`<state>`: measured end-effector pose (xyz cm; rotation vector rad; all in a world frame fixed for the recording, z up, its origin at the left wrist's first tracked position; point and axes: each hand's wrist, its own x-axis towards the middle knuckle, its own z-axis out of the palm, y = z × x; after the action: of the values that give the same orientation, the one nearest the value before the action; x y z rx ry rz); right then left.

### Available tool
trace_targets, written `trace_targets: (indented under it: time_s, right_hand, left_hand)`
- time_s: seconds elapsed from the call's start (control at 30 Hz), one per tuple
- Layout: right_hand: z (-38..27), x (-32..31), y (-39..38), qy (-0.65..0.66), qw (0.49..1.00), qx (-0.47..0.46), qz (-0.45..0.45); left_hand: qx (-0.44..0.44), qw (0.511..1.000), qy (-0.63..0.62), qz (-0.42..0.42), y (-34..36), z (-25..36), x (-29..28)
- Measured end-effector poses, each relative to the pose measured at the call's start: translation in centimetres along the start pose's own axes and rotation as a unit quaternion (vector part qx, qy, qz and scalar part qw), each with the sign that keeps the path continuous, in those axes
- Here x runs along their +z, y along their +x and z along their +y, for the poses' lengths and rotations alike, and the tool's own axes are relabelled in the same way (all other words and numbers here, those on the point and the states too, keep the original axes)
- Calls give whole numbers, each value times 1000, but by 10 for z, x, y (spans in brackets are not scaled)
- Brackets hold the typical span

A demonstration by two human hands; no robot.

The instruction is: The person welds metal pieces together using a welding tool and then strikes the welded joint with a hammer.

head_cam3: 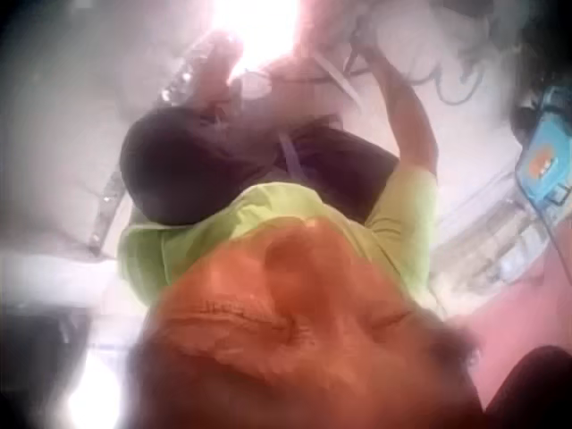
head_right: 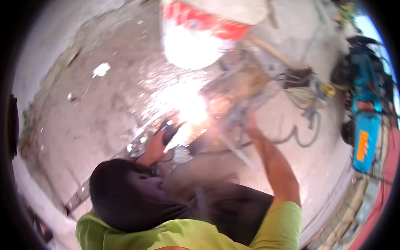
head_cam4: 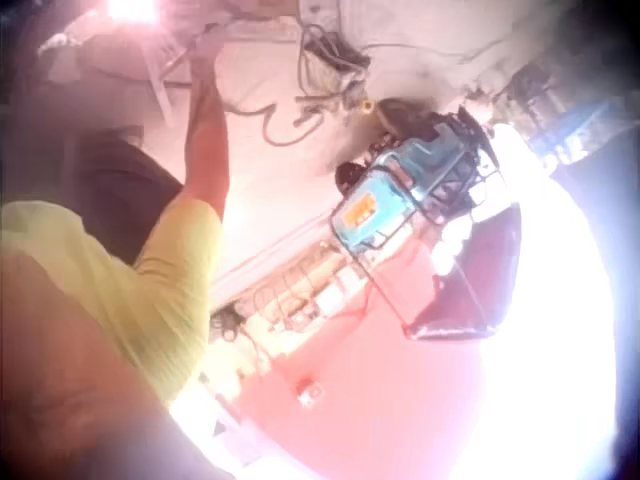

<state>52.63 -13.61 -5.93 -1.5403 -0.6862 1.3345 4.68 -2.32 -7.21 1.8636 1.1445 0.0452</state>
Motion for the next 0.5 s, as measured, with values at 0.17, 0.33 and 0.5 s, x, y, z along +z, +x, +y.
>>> trace_targets:
  time_s: [0.17, 0.33, 0.5]
  right_hand:
    - [12, 34, 11, -210, 973, -92, -16]
    - [6, 39, 17, -335, 936, -111, 0]
    - [20, 33, 38, -444, 879, -174, 12]
  left_hand:
    - [-54, 984, -168, -5, -19, 51, -50]
    - [-65, 996, -56, 6, -10, 38, -39]
    - [16, 991, -56, 118, 0, -29, -4]
